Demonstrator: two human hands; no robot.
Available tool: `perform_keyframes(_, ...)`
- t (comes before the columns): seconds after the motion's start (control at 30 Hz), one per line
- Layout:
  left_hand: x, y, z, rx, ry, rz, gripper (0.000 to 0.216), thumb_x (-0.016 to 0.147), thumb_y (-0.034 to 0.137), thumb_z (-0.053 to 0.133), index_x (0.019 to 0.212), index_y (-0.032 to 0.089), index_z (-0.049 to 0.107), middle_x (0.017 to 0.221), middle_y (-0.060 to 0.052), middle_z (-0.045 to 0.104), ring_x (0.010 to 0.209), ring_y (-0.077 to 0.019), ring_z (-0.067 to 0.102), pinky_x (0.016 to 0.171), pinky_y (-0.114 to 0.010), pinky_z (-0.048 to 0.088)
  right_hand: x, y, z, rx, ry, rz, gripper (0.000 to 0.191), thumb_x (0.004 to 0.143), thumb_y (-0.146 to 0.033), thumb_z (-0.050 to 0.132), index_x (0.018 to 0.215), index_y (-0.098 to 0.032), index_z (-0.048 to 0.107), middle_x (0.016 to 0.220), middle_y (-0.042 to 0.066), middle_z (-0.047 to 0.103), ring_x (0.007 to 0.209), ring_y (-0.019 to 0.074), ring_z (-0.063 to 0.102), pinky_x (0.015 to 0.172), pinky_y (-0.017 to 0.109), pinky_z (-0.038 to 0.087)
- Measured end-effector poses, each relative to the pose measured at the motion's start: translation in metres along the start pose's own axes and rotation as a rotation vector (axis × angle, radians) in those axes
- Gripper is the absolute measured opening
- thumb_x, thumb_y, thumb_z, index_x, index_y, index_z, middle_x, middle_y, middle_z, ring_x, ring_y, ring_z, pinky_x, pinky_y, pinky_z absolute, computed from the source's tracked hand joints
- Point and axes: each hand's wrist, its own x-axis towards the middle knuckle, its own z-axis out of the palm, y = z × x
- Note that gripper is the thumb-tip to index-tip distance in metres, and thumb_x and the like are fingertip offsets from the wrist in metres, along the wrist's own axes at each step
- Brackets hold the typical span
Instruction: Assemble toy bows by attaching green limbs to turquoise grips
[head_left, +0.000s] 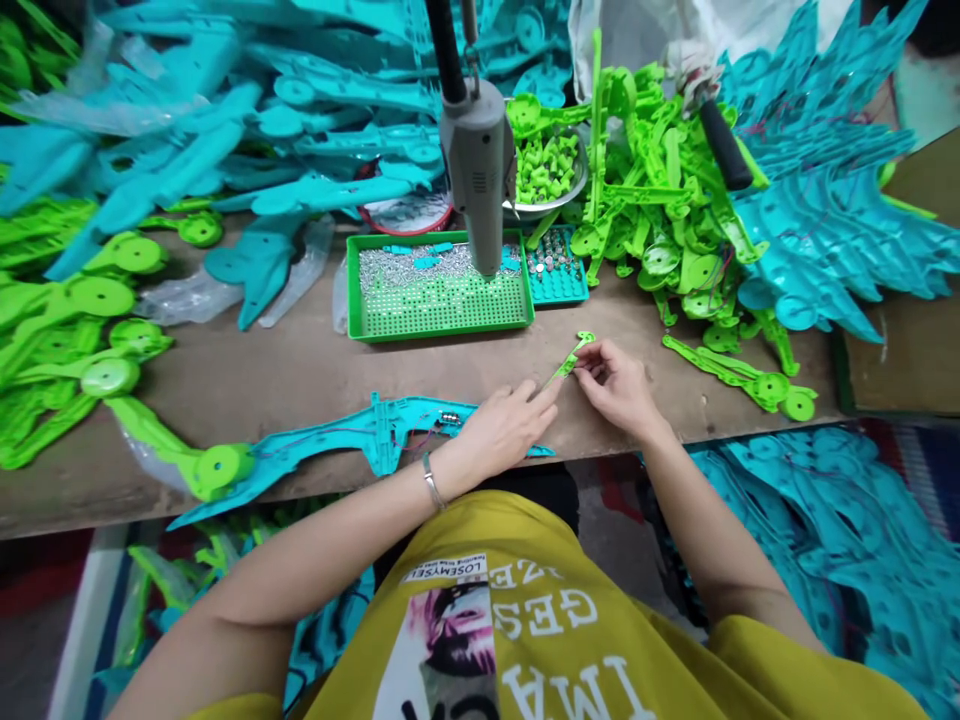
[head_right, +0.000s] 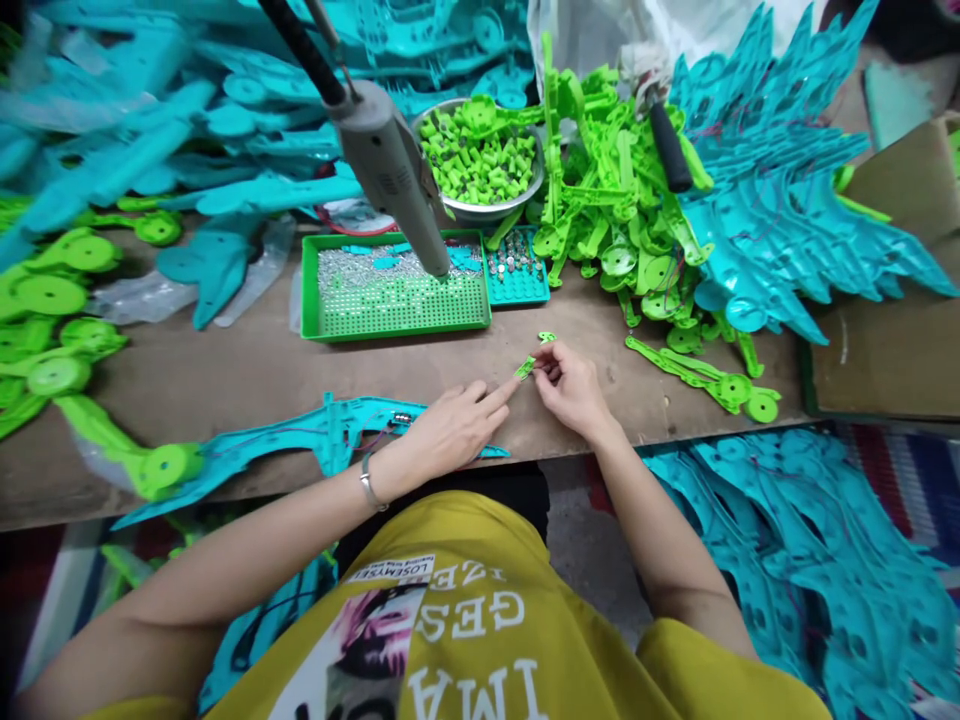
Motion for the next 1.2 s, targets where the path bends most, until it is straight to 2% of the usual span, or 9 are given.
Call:
perform_keyframes(0.13,0.005,-0.002,-0.005,0.023,-0.014,0.060,0.019,0.100,0.015,0.047,0.113,0.013,0.061,0.159,-0.016,0.043,0.112,-0.0267,0.055,0.076,-0.037,0.052,0.006,0.000,-0.001,-0.021,-0.007,-0.011,0.019,0.082,-0.019,0.061,0.100,-0.022,0.063,0.084,0.001,0.071,0.067,0.0142,0.064,0.065,0.029,0.055)
perform_keyframes(0.27,0.007,-0.003,-0.004,0.008,-0.007,0.083,0.018,0.100,0.014,0.047,0.112,0.012,0.060,0.149,-0.018,0.053,0.110,-0.0269,0.056,0.080,-0.039,0.052,0.010,-0.004,-0.003,-0.022,-0.017,-0.059,0.016,0.081,-0.018,0.062,0.096,-0.022,0.065,0.085,0.002,0.074,0.070,0.0157,0.068,0.069,0.031,0.059)
perform_keyframes(0.5,0.007,-0.002,0.000,-0.029,0.011,0.050,0.019,0.100,0.012,0.043,0.112,0.013,0.058,0.151,-0.017,0.050,0.111,-0.0251,0.056,0.086,-0.038,0.053,0.008,-0.004,-0.011,-0.032,-0.033,-0.084,0.016,0.087,-0.019,0.060,0.099,-0.022,0.069,0.092,0.004,0.079,0.081,0.0183,0.076,0.080,0.034,0.062)
perform_keyframes(0.67,0.007,-0.002,-0.002,-0.039,-0.004,0.040,0.020,0.100,0.011,0.043,0.113,0.013,0.058,0.146,-0.017,0.053,0.110,-0.0253,0.057,0.084,-0.038,0.054,0.009,0.001,-0.010,0.055,-0.039,-0.071,0.022,0.088,-0.021,0.061,0.110,-0.021,0.065,0.098,0.005,0.079,0.085,0.0181,0.077,0.082,0.034,0.062)
perform_keyframes(0.8,0.006,-0.002,0.000,-0.014,0.017,0.039,0.019,0.101,0.013,0.042,0.113,0.013,0.057,0.147,-0.016,0.053,0.110,-0.0252,0.056,0.085,-0.038,0.054,0.009,-0.002,-0.006,-0.031,0.007,-0.102,0.028,0.087,-0.020,0.062,0.115,-0.022,0.060,0.094,0.004,0.079,0.079,0.0177,0.076,0.079,0.034,0.062)
perform_keyframes(0.93,0.005,-0.001,0.002,-0.011,0.035,0.039,0.019,0.101,0.013,0.042,0.113,0.014,0.057,0.149,-0.015,0.051,0.110,-0.0251,0.055,0.085,-0.037,0.054,0.006,-0.003,-0.002,-0.144,0.079,-0.152,0.023,0.088,-0.020,0.063,0.110,-0.024,0.060,0.092,0.004,0.080,0.091,0.0226,0.077,0.089,0.040,0.060)
perform_keyframes(1.1,0.005,0.000,0.002,-0.036,0.043,0.030,0.018,0.100,0.013,0.045,0.114,0.013,0.057,0.150,-0.017,0.050,0.110,-0.0258,0.055,0.086,-0.038,0.054,0.002,0.000,0.004,-0.114,0.147,-0.115,0.019,0.088,-0.023,0.066,0.107,-0.024,0.061,0.091,0.004,0.081,0.092,0.0228,0.078,0.087,0.039,0.061)
perform_keyframes(1.2,0.005,0.000,0.000,-0.058,0.043,0.024,0.018,0.100,0.012,0.046,0.113,0.014,0.058,0.147,-0.016,0.053,0.110,-0.0255,0.055,0.085,-0.038,0.053,0.002,-0.001,0.005,-0.073,0.169,-0.068,0.024,0.087,-0.025,0.069,0.110,-0.024,0.061,0.092,0.003,0.081,0.085,0.0212,0.078,0.083,0.037,0.062)
